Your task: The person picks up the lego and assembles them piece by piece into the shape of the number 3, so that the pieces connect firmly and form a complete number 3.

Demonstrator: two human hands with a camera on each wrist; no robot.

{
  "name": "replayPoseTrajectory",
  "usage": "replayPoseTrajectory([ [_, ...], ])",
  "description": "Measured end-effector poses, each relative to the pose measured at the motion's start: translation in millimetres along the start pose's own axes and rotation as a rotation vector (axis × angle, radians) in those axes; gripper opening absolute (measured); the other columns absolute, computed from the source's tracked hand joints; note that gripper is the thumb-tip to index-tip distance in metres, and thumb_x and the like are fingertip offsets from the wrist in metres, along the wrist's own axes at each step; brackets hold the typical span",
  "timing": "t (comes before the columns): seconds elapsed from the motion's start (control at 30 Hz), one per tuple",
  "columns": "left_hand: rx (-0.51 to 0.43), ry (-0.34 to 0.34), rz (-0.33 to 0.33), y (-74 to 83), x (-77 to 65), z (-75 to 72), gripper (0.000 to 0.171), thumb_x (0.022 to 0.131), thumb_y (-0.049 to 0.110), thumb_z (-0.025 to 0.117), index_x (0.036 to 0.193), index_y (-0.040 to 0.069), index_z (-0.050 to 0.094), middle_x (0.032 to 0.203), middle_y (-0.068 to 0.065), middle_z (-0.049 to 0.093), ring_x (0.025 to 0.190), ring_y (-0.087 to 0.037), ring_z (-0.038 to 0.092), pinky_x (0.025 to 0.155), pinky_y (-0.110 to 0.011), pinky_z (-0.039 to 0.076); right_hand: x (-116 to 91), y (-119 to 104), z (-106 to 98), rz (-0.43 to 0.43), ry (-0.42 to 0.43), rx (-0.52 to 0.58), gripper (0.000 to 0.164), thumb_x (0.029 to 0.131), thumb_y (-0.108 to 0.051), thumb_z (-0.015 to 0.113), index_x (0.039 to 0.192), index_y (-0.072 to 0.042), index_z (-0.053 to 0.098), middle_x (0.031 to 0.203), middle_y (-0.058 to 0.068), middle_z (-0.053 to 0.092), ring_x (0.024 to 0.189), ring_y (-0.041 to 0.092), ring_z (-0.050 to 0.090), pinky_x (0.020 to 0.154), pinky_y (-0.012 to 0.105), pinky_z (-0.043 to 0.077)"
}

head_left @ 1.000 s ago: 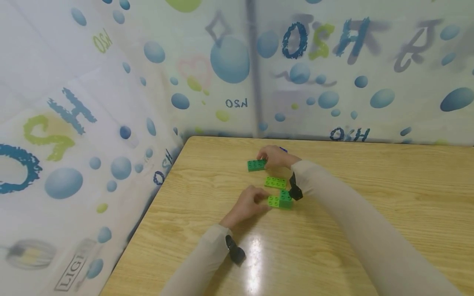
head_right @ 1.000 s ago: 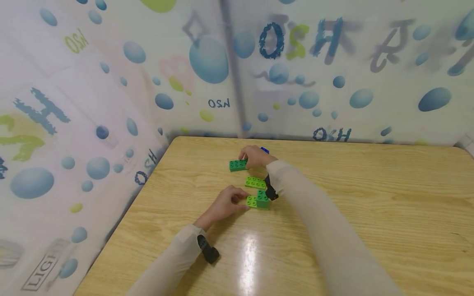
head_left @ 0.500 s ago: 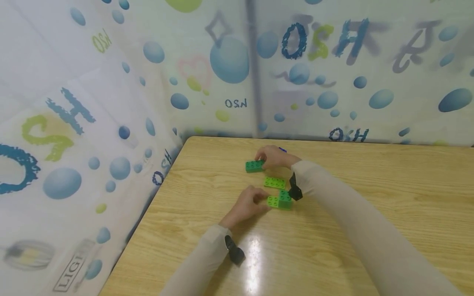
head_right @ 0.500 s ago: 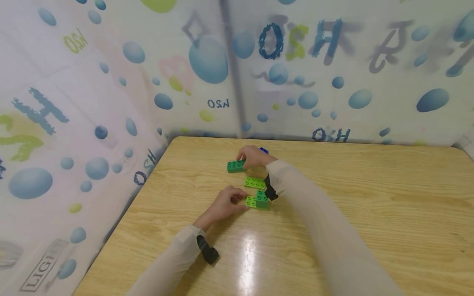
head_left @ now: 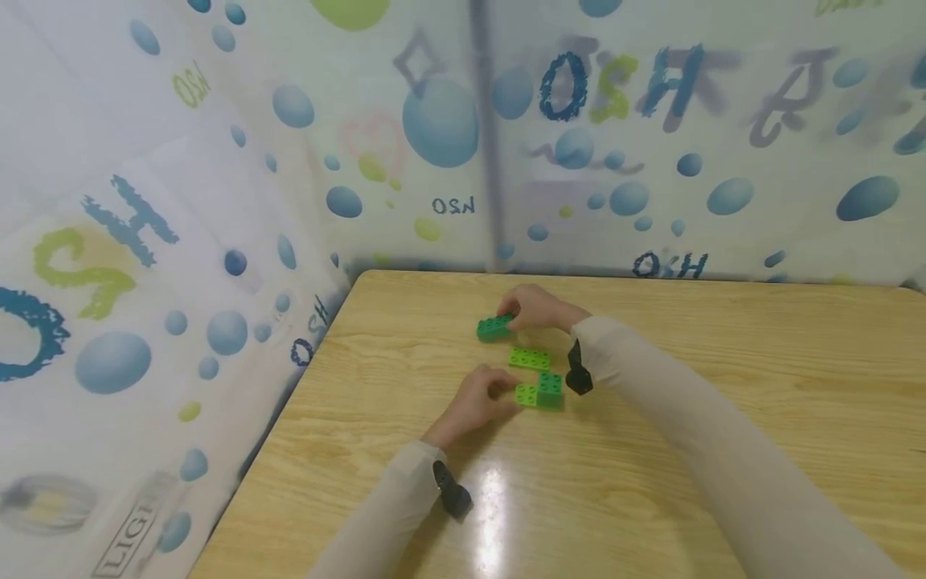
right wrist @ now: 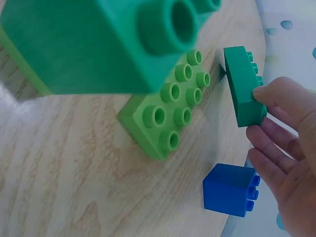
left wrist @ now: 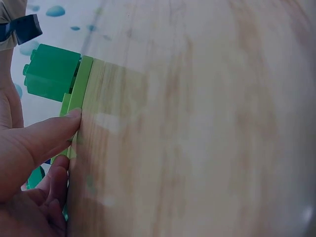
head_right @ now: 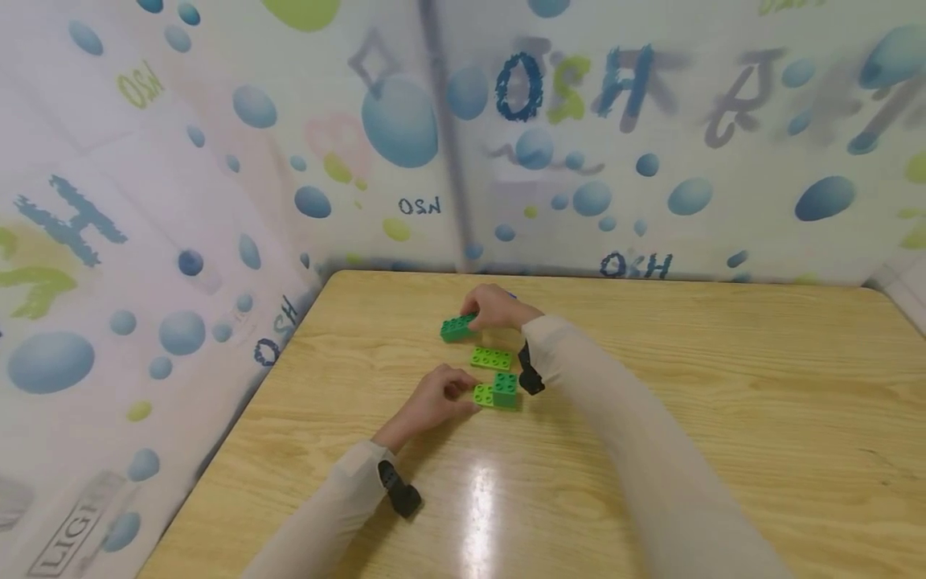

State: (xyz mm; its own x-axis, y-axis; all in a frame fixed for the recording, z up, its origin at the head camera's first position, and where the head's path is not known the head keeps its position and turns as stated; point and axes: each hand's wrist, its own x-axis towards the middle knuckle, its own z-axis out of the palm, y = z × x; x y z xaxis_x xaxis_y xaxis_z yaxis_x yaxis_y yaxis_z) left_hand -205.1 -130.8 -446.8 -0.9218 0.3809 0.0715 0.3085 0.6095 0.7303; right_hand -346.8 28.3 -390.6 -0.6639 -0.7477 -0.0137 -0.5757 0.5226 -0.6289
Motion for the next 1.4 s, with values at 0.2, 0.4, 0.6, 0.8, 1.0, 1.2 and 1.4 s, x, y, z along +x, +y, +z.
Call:
replayPoseTrajectory([
  [0.2,-0.007,0.009,0.009,-0.7,-2.1,-3.0,0.032,0.075,0.012,0.075,0.104,0.004,0.067,0.096,-0.005,0.06,0.084,-0.015,0.048,0.074,-0.027,0.041,0.0,-3.5,2.2,-0.021,0.006,0.018,0.025,0.08,-0.004,0.065,0.104,0.002,0.066,0.1,0.012,0.065,0.091,0.024,0.06,0.079,0.034,0.048],
  [0.4,-0.011,0.01,0.007,-0.9,-3.0,-3.8,0.031,0.075,0.012,0.075,0.104,0.003,0.067,0.096,-0.005,0.06,0.084,-0.016,0.048,0.073,-0.028,0.042,-0.6,-4.5,1.7,-0.024,0.003,0.018,0.024,0.08,-0.008,0.066,0.102,0.001,0.067,0.098,0.011,0.066,0.089,0.022,0.061,0.079,0.033,0.048],
  [0.6,-0.021,0.009,0.003,0.0,-3.8,-3.6,0.031,0.075,0.011,0.075,0.104,0.003,0.067,0.097,-0.005,0.06,0.083,-0.016,0.047,0.073,-0.028,0.041,-1.7,8.1,1.6,-0.087,-0.001,0.06,0.021,0.081,-0.016,0.066,0.097,-0.002,0.069,0.09,0.006,0.067,0.082,0.018,0.061,0.074,0.032,0.049],
  [0.8,-0.015,0.019,0.015,-1.9,-2.4,-0.7,0.032,0.074,0.012,0.076,0.103,0.003,0.067,0.094,-0.005,0.059,0.082,-0.015,0.047,0.072,-0.026,0.04,-7.4,5.0,2.0,-0.023,-0.014,0.058,0.02,0.081,-0.012,0.066,0.097,0.0,0.068,0.093,0.009,0.067,0.086,0.02,0.062,0.077,0.034,0.049],
  [1.0,-0.018,0.01,-0.004,-1.8,-1.0,0.3,0.032,0.074,0.013,0.076,0.103,0.004,0.067,0.094,-0.004,0.058,0.082,-0.014,0.047,0.072,-0.025,0.041,-10.5,1.4,2.5,0.016,0.008,0.015,0.02,0.081,-0.009,0.065,0.098,0.001,0.068,0.095,0.011,0.067,0.086,0.02,0.062,0.077,0.031,0.049],
  [1.2,-0.018,0.008,-0.009,-1.0,-0.7,0.9,0.032,0.074,0.013,0.076,0.103,0.004,0.067,0.095,-0.004,0.059,0.083,-0.014,0.047,0.072,-0.026,0.041,-12.5,1.4,-0.2,0.026,0.031,0.016,0.019,0.081,-0.011,0.067,0.097,-0.001,0.069,0.093,0.008,0.067,0.086,0.019,0.062,0.076,0.032,0.049],
  [1.4,-0.017,0.028,0.012,0.2,-1.7,1.3,0.031,0.073,0.013,0.077,0.101,0.003,0.067,0.092,-0.005,0.059,0.081,-0.015,0.047,0.071,-0.026,0.041,-15.2,1.1,-2.7,0.037,0.048,0.024,0.019,0.08,-0.012,0.067,0.096,-0.001,0.069,0.091,0.006,0.067,0.082,0.019,0.06,0.074,0.033,0.049],
])
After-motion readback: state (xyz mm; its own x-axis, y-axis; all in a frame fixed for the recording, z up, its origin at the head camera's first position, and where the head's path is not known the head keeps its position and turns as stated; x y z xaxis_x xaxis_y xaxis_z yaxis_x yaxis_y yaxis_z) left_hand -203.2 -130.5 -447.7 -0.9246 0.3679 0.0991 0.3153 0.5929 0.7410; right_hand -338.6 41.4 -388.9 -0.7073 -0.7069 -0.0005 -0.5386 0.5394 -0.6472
